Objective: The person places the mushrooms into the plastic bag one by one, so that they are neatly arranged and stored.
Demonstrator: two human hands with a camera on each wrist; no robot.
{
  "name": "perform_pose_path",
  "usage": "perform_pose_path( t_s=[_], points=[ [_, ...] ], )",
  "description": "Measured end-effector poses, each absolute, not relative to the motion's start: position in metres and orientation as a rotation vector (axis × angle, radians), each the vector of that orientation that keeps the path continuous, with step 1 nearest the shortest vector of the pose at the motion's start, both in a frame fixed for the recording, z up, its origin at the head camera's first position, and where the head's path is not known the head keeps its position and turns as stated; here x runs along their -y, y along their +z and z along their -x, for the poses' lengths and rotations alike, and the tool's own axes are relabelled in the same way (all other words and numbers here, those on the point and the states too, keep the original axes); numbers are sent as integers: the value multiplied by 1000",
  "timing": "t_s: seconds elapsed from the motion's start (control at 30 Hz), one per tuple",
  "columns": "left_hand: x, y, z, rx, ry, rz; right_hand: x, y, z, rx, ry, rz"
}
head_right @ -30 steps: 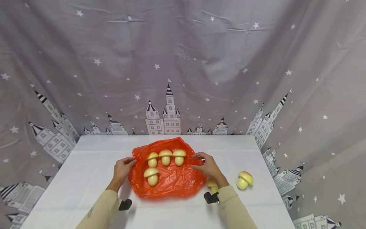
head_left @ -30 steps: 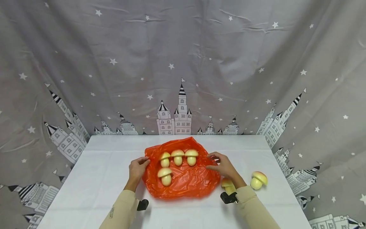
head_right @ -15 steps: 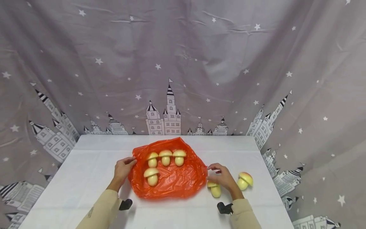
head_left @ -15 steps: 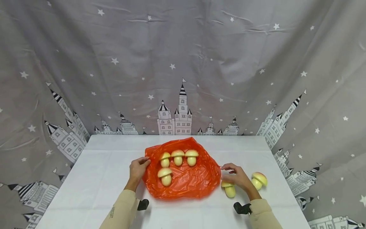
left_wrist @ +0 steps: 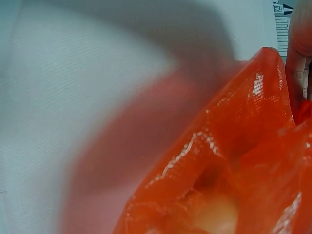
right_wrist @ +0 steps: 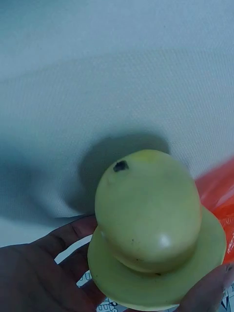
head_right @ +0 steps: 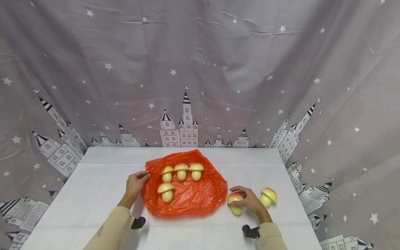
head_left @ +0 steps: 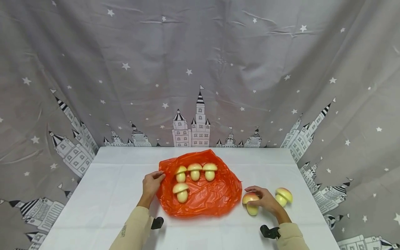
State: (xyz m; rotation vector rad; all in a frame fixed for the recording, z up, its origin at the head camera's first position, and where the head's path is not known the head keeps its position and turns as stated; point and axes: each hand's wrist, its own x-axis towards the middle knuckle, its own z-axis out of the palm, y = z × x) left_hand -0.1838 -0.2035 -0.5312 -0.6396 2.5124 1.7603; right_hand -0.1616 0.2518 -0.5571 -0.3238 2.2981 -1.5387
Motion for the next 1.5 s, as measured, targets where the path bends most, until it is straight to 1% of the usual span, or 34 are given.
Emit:
perform_pose_path(
  t_s=[0.33, 0.57, 0.87, 1.17, 1.5],
  points=[
    [201, -534, 185, -2512, 1763, 638, -256, -556, 155, -2302, -1593, 363],
    [203, -529, 188, -2515, 1756, 647, -253, -560, 153, -2317, -1620, 259],
    [204, -524, 188, -2548, 1720, 618, -250, -567, 149, -2369, -1695, 253],
    [205, -526, 184, -2532, 1722, 631, -249, -571, 146, -2395, -1707, 182],
    [205, -525, 184, -2532, 1707, 644, -239, -557, 152, -2517, -1700, -51]
  ],
)
